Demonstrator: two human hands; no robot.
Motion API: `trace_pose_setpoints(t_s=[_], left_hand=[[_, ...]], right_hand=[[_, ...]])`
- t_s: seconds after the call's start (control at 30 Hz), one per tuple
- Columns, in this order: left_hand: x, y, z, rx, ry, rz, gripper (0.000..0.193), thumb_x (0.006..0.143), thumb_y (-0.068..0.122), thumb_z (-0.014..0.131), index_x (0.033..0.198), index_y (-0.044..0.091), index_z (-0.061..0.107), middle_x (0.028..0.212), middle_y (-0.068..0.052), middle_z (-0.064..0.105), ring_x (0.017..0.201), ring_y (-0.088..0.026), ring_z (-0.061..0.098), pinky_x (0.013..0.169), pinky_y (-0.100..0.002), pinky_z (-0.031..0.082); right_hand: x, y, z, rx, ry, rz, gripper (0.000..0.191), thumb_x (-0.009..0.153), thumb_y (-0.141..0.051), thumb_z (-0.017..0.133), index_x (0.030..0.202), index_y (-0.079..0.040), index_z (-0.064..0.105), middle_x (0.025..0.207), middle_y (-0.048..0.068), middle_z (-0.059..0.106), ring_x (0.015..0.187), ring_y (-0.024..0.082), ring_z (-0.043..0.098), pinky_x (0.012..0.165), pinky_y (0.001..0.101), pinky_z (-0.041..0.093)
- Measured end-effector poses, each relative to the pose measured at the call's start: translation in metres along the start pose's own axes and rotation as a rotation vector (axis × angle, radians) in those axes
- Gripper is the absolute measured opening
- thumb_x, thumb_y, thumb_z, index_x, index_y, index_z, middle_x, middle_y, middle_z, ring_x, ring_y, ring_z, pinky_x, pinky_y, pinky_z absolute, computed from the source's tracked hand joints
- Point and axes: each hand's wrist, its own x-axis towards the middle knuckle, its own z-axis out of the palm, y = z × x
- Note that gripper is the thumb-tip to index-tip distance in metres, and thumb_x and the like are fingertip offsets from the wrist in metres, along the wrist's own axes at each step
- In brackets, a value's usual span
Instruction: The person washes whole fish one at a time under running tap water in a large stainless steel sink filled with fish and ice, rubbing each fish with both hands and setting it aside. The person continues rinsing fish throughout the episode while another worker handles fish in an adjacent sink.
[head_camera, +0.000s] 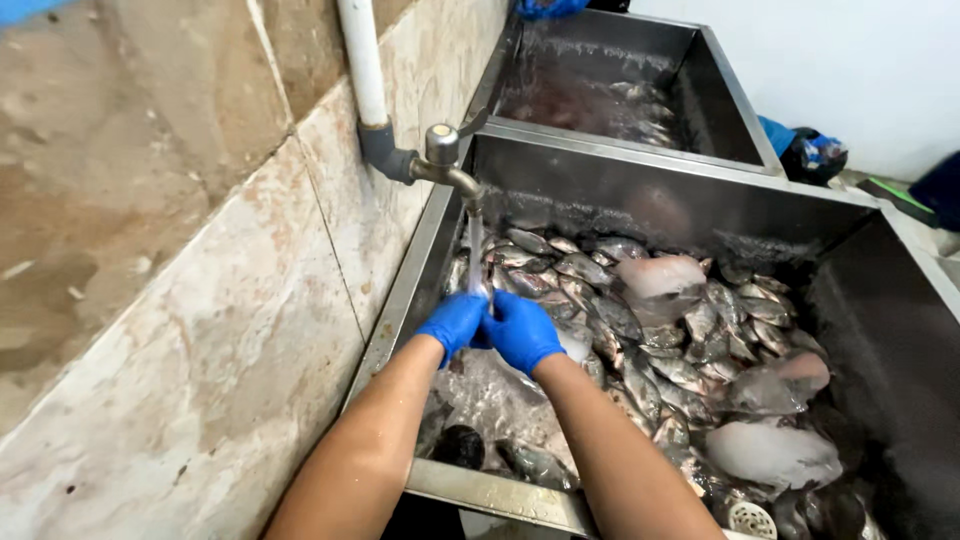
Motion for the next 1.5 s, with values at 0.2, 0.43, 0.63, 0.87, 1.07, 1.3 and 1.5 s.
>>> trace_pose_setpoints(t_s=[0.2,0.43,0.63,0.87,1.07,1.3,1.5], left_hand=[[0.008,-0.013,0.005,-0.237,-0.235,-0.001,0.018,0.089,0.012,0.055,0.094,0.001,0.069,0.081,-0.016,0.071,0.069,-0.027,0.070,0.068,-0.045,0.062],[-0.017,0.002,0.009,-0.145,-0.363,0.011,0.027,0.096,0.015,0.048,0.110,-0.001,0.064,0.086,-0.020,0.070,0.071,-0.032,0.069,0.073,-0.051,0.062],[-0.036,0.016,0.006,-0.301,-0.568,-0.027,0.027,0.092,0.002,0.046,0.114,-0.005,0.060,0.094,-0.018,0.070,0.086,-0.035,0.072,0.082,-0.058,0.062],[-0.038,0.025,0.013,0.011,-0.205,0.108,0.022,0.093,0.023,0.054,0.100,0.004,0.064,0.080,-0.013,0.063,0.063,-0.023,0.063,0.054,-0.041,0.054],[-0.031,0.020,0.027,0.325,0.037,0.305,0.023,0.087,0.017,0.061,0.095,-0.004,0.067,0.087,-0.027,0.069,0.077,-0.034,0.068,0.066,-0.046,0.054],[-0.063,0.038,0.048,0.614,0.220,0.502,0.038,0.083,0.015,0.064,0.114,-0.007,0.056,0.101,-0.035,0.065,0.099,-0.050,0.065,0.083,-0.055,0.053],[-0.069,0.044,0.041,0.319,0.027,0.191,0.029,0.091,0.029,0.057,0.109,0.007,0.060,0.086,-0.019,0.070,0.062,-0.028,0.069,0.047,-0.043,0.056]], right_hand=[[0.004,0.000,-0.013,-0.196,-0.023,0.015,0.035,0.091,-0.035,0.062,0.111,-0.007,0.069,0.101,0.026,0.071,0.095,0.047,0.067,0.083,0.0526,0.053],[0.007,0.009,-0.029,-0.017,-0.231,-0.032,0.029,0.089,-0.029,0.064,0.106,-0.007,0.072,0.095,0.022,0.075,0.085,0.038,0.073,0.080,0.0444,0.056],[0.003,0.017,-0.055,0.055,-0.352,-0.100,0.027,0.088,-0.025,0.066,0.107,-0.006,0.071,0.091,0.019,0.077,0.080,0.032,0.073,0.076,0.0406,0.057],[-0.006,-0.007,-0.049,0.113,-0.036,0.164,0.033,0.098,-0.036,0.058,0.103,-0.004,0.064,0.090,0.021,0.076,0.079,0.033,0.076,0.076,0.0425,0.056],[0.007,0.004,-0.017,-0.060,0.186,0.049,0.028,0.101,-0.029,0.055,0.107,-0.002,0.062,0.101,0.029,0.069,0.098,0.050,0.062,0.082,0.0563,0.048],[0.010,0.018,-0.030,-0.067,0.190,0.176,0.026,0.091,-0.027,0.064,0.095,-0.004,0.075,0.096,0.027,0.071,0.091,0.045,0.069,0.082,0.0497,0.055],[0.006,0.015,-0.053,0.270,-0.083,0.258,0.026,0.091,-0.024,0.065,0.105,-0.004,0.074,0.091,0.014,0.079,0.082,0.024,0.077,0.078,0.0391,0.061]])
